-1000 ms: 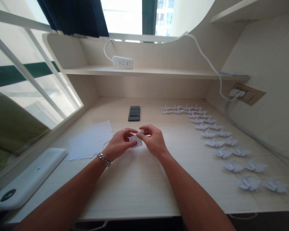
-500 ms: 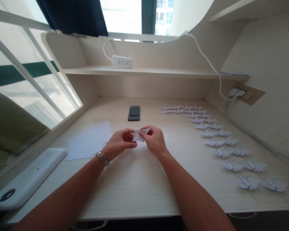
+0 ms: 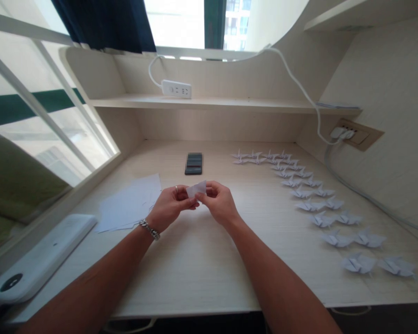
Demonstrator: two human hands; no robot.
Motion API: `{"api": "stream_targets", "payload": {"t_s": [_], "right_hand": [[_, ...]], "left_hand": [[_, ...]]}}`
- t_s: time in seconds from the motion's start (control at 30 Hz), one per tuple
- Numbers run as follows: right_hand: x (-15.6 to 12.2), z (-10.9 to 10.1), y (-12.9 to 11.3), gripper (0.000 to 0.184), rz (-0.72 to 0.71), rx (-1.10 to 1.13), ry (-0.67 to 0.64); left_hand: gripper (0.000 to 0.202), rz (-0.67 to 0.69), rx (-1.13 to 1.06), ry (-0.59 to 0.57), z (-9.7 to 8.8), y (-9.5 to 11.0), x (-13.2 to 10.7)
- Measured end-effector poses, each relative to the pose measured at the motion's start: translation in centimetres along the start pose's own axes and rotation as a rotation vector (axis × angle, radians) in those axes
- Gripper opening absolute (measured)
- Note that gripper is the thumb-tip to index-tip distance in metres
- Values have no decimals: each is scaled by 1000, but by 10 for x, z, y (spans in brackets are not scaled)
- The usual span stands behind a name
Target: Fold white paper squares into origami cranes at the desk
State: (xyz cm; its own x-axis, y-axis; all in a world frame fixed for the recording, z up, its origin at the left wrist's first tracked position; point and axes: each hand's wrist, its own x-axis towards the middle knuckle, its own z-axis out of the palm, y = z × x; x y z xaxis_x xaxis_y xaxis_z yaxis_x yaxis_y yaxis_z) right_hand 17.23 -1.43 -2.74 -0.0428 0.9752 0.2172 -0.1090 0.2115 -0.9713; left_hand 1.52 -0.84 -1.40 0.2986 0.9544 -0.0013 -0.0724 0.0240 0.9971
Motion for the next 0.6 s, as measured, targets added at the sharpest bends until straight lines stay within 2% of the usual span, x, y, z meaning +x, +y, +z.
{"api": "stream_targets", "payload": {"t_s": [0.07,0.17,0.27,0.33,0.47,0.6], "right_hand": [[1,-1,0,30,35,-17,11],[2,-3,0,28,72,-50,30],[1,-4,-2,28,122,-35,15],[0,-3,-3,28,163,1,4],[-1,-3,-4,22,216,96,1],[-1,-3,-8,19,234,185,-38]], "left_hand": [[36,-2,22,10,-1,-1,0],[38,98,92,54,-3,-2,1],[35,164,101,25,-5,0,1],[29,150,86,10,-4,2,0],[14,133,59,84,-1,7,-2],[11,90,20,112,0,9,-2]]}}
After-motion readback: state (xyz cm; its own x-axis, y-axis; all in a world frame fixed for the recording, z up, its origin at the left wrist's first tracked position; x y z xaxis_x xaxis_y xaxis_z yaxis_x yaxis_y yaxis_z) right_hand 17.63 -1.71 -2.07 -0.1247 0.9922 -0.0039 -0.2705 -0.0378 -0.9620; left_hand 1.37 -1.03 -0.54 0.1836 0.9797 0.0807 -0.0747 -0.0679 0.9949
